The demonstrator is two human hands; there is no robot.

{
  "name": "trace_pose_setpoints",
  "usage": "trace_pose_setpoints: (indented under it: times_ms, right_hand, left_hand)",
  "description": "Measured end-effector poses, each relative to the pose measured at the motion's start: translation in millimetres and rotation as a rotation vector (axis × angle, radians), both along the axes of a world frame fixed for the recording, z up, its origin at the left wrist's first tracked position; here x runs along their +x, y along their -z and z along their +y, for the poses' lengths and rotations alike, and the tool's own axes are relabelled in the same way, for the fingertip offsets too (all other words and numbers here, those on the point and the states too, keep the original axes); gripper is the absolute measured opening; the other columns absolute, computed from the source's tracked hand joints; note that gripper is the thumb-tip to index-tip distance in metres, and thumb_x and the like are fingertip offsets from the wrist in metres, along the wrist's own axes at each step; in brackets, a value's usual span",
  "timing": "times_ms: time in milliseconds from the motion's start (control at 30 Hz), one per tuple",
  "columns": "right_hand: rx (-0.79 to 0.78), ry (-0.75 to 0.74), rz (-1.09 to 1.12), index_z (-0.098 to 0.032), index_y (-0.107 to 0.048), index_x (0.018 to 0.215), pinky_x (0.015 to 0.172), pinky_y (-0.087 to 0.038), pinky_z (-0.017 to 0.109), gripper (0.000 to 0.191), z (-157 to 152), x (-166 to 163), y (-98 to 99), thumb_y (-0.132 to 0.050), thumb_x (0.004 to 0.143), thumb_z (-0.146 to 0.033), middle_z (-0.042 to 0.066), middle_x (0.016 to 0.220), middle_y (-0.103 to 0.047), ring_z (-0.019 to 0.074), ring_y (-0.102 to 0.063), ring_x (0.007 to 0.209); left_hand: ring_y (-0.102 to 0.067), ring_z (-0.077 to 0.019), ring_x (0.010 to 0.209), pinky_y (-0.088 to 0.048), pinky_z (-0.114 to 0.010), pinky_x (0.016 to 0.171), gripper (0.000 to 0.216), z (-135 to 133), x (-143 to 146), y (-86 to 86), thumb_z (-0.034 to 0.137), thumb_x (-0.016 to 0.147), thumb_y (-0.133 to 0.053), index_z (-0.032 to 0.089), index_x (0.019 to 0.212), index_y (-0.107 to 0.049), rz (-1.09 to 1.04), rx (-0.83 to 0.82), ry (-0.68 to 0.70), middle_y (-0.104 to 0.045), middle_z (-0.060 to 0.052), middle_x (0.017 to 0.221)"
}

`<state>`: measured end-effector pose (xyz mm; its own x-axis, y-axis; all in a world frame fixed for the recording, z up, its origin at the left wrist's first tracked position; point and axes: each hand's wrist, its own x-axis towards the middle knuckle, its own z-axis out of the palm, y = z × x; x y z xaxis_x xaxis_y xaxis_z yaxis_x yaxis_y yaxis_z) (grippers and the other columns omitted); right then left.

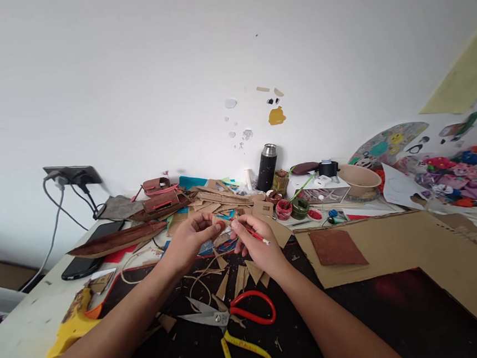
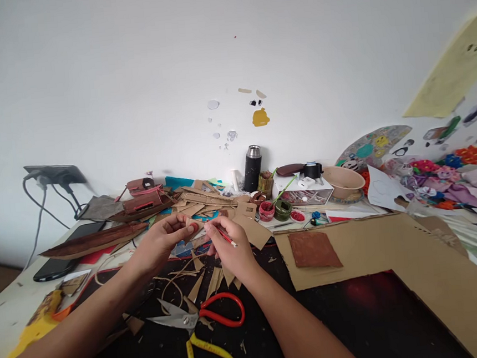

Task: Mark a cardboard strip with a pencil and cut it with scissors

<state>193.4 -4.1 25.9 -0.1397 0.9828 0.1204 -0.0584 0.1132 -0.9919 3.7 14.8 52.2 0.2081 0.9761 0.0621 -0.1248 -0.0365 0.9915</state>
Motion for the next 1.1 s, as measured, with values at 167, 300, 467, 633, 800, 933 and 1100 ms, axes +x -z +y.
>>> trace_pose_setpoints:
  times_ms: [167,300,467,633,800,933,1100]
  right_hand:
    - [-0.008,-0.016,-0.017,-0.021,-0.067,0.098,0.045,-0.046,0.021,0.039,0,0,-1.1,-0.068,0.096,-0.060,0.001,0.085,-0.070,0.0115,-0.064,0.053]
    - [-0.010,-0.020,-0.001,-0.020,-0.066,0.092,0.044,-0.045,0.020,0.039,1,0,-1.3,-0.070,0.093,-0.060,0.000,0.080,-0.069,0.0112,-0.064,0.052]
    - [-0.057,-0.014,0.016,-0.021,-0.067,0.095,0.043,-0.044,0.020,0.042,3,0,-0.2,-0.073,0.089,-0.062,-0.001,0.075,-0.070,0.0115,-0.063,0.050]
    - [-0.069,0.000,0.028,-0.020,-0.066,0.094,0.043,-0.044,0.020,0.046,5,1,1.0,-0.074,0.087,-0.064,-0.001,0.073,-0.069,0.0114,-0.063,0.049]
    - [-0.057,0.020,0.034,-0.020,-0.065,0.091,0.043,-0.045,0.020,0.047,7,2,1.2,-0.074,0.086,-0.065,-0.002,0.071,-0.069,0.0111,-0.063,0.048]
    - [-0.060,0.039,0.037,-0.020,-0.065,0.091,0.043,-0.045,0.019,0.045,7,4,-0.2,-0.074,0.087,-0.064,-0.002,0.070,-0.069,0.0107,-0.064,0.048]
    - [-0.054,0.044,0.013,-0.020,-0.065,0.089,0.043,-0.045,0.019,0.043,7,9,-3.3,-0.073,0.089,-0.062,-0.001,0.070,-0.069,0.0112,-0.064,0.050]
  left_hand:
    - [-0.059,-0.0175,0.072,-0.046,-0.029,0.070,0.038,-1,1,1.1,0.048,0.072,-0.094,0.019,0.081,-0.072,0.049,0.014,0.042,-0.069,-0.002,0.078]
    - [-0.065,-0.0204,0.079,-0.049,-0.031,0.077,0.039,-1,1,5.0,0.049,0.071,-0.095,0.019,0.084,-0.074,0.056,-0.015,0.065,-0.074,-0.005,0.084]
    - [-0.066,-0.0206,0.078,-0.049,-0.031,0.075,0.038,1,1,5.0,0.050,0.071,-0.094,0.019,0.085,-0.077,0.046,-0.013,0.078,-0.075,-0.006,0.085]
    - [-0.064,-0.0195,0.075,-0.049,-0.031,0.073,0.037,4,-3,5.0,0.050,0.070,-0.095,0.019,0.084,-0.080,0.053,-0.015,0.079,-0.076,-0.006,0.085]
    - [-0.066,-0.0209,0.075,-0.051,-0.032,0.073,0.047,8,-7,6.4,0.054,0.064,-0.096,0.018,0.092,-0.084,0.046,-0.055,0.032,-0.078,-0.008,0.086]
    - [-0.069,-0.0224,0.078,-0.056,-0.035,0.078,0.050,10,-10,6.0,0.055,0.061,-0.098,0.018,0.091,-0.083,-0.001,-0.082,-0.003,-0.079,-0.009,0.091]
    - [-0.068,-0.0223,0.077,-0.055,-0.033,0.074,0.050,11,-12,3.5,0.057,0.063,-0.097,0.018,0.089,-0.081,0.032,-0.055,-0.029,-0.078,-0.010,0.089]
